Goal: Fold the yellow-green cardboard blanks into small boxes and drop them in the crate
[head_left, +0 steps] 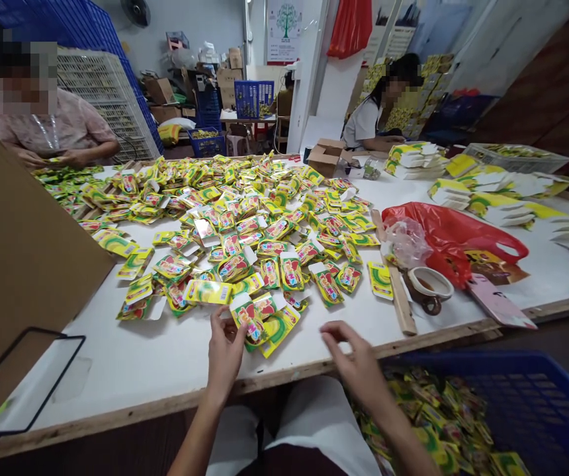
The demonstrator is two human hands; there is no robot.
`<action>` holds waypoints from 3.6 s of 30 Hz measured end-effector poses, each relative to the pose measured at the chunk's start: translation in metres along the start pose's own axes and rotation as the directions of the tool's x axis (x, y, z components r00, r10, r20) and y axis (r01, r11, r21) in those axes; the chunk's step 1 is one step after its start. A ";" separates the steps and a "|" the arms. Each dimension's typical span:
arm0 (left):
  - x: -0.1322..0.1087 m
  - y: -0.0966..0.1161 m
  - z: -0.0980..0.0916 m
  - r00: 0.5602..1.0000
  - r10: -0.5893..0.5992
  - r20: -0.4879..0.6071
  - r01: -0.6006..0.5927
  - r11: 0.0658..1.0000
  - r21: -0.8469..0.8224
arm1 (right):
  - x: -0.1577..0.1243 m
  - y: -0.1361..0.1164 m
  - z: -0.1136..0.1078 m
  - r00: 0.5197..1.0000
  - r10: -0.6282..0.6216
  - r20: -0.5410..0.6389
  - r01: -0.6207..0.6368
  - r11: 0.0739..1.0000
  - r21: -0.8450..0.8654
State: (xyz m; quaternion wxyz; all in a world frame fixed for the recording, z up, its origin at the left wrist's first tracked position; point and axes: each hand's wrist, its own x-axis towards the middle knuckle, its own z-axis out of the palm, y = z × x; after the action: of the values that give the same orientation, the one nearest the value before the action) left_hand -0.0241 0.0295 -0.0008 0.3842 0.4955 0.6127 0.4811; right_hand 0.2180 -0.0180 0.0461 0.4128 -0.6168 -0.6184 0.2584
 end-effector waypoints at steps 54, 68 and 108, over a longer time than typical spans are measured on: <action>-0.017 0.004 -0.027 0.931 0.321 0.172 -0.347 0.926 0.152 | -0.009 -0.010 0.001 0.998 -0.058 0.000 0.058 0.998 -0.033; 0.025 0.015 0.010 0.914 0.358 0.192 -0.406 0.814 0.416 | -0.018 -0.022 0.023 0.959 -0.030 0.281 0.040 0.999 -0.029; -0.028 -0.001 -0.016 0.953 0.276 0.126 -0.263 0.959 -0.106 | 0.014 -0.023 0.111 0.964 -0.248 0.098 0.194 0.903 0.382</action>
State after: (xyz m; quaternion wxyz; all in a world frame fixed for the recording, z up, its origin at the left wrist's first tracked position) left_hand -0.0337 -0.0017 0.0023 0.3784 0.5893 0.4891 0.5199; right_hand 0.1146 0.0145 0.0100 0.5023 -0.4335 -0.6530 0.3653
